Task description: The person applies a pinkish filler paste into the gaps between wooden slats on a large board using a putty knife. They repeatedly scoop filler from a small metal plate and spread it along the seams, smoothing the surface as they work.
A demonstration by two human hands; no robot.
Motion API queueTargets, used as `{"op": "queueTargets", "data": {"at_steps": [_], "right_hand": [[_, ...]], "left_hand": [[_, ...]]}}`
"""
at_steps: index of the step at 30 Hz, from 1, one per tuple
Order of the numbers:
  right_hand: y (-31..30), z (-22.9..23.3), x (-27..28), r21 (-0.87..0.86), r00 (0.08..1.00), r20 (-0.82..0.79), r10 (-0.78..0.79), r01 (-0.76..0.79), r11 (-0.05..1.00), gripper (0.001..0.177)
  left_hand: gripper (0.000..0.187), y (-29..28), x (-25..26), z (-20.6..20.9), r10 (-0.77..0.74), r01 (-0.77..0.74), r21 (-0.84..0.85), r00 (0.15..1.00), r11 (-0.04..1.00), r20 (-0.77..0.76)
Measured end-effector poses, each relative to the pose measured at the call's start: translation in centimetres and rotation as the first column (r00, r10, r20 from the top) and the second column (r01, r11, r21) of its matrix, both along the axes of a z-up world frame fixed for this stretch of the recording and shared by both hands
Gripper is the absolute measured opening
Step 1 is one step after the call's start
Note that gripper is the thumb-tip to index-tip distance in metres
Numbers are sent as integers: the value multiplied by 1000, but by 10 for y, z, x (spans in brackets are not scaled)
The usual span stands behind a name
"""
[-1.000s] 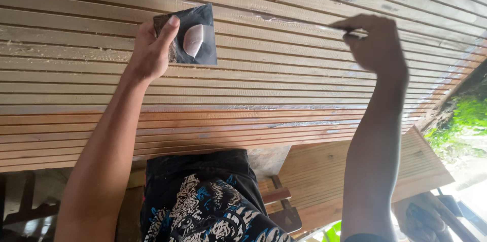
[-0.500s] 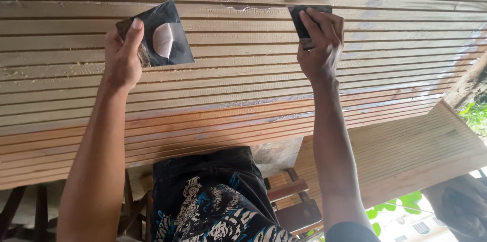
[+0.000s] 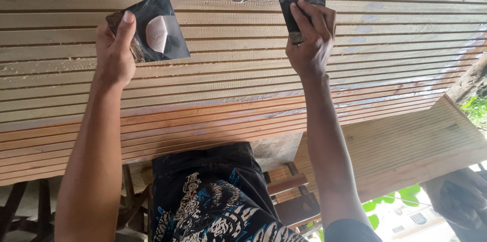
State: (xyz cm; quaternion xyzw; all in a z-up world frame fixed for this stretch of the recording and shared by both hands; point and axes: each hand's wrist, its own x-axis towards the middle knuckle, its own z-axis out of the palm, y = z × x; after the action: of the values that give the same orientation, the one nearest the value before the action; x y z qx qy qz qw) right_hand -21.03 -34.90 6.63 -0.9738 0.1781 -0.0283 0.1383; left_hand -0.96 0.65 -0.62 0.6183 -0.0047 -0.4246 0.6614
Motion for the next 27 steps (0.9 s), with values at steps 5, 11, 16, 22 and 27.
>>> {"op": "queueTargets", "data": {"at_steps": [5,11,16,22,27], "right_hand": [[-2,-3,6,-9,1000,0,6,-6,1000,50],[-46,23,33,87,934,-344,94,-68,994,40],[-69,51,74,204,733,-681,5,183,962,43],[-56,75,57,201,900,-406,161,-84,976,44],[-49,58,23,172,967,-243,83,-42,984,42]], "left_hand": [[41,2,2,-2,-6,6,63,1000,998,-7],[36,-8,8,2,2,-1,-67,1000,998,7],[38,-4,-1,6,12,-11,-51,1000,999,19],[41,-3,4,6,-29,27,34,999,999,43],[42,-4,5,8,-63,62,14,998,998,19]]}}
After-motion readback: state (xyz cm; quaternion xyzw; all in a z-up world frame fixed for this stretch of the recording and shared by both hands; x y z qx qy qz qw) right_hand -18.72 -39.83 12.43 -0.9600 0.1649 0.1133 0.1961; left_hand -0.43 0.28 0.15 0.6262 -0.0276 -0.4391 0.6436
